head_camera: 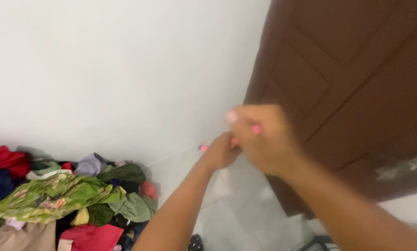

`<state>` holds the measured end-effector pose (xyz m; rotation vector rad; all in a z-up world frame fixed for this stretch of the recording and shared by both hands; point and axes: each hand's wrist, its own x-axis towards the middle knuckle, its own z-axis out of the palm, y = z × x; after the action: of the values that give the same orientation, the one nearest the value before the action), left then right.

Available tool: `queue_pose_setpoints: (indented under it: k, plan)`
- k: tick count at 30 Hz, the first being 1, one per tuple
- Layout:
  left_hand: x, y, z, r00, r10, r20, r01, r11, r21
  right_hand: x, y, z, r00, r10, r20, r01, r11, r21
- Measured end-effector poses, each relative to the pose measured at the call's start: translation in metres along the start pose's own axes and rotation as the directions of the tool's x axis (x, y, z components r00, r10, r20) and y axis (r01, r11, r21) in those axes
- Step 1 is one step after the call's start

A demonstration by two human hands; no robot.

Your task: The recorder is seen assembling or fixing a pink floor squeegee and then using it to sweep a small area.

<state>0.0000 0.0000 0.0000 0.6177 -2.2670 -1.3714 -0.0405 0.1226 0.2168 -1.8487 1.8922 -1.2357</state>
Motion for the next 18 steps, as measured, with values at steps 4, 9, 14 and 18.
queue_pose_setpoints:
  k: [4, 9, 14, 18]
  plan:
    - [0.022, -0.013, 0.021, 0.924, 0.342, -0.171, -0.382, 0.842, -0.380, 0.008, 0.013, 0.025, 0.990, 0.098, 0.102, -0.107, 0.990, 0.088]
    - [0.034, -0.023, 0.033, 0.990, 0.115, -0.086, -0.130, 0.464, -0.876, 0.023, 0.039, 0.046, 0.913, 0.364, 0.184, -0.357, 0.932, -0.070]
    - [0.031, -0.032, 0.032, 0.994, -0.067, 0.084, 0.079, -0.073, -0.994, 0.035, 0.054, 0.062, 0.944, 0.292, 0.152, -0.294, 0.956, -0.013]
    - [0.011, -0.007, -0.024, 0.977, -0.164, 0.133, 0.211, 0.809, -0.548, 0.049, 0.042, 0.058, 0.952, 0.280, 0.125, -0.298, 0.942, 0.154]
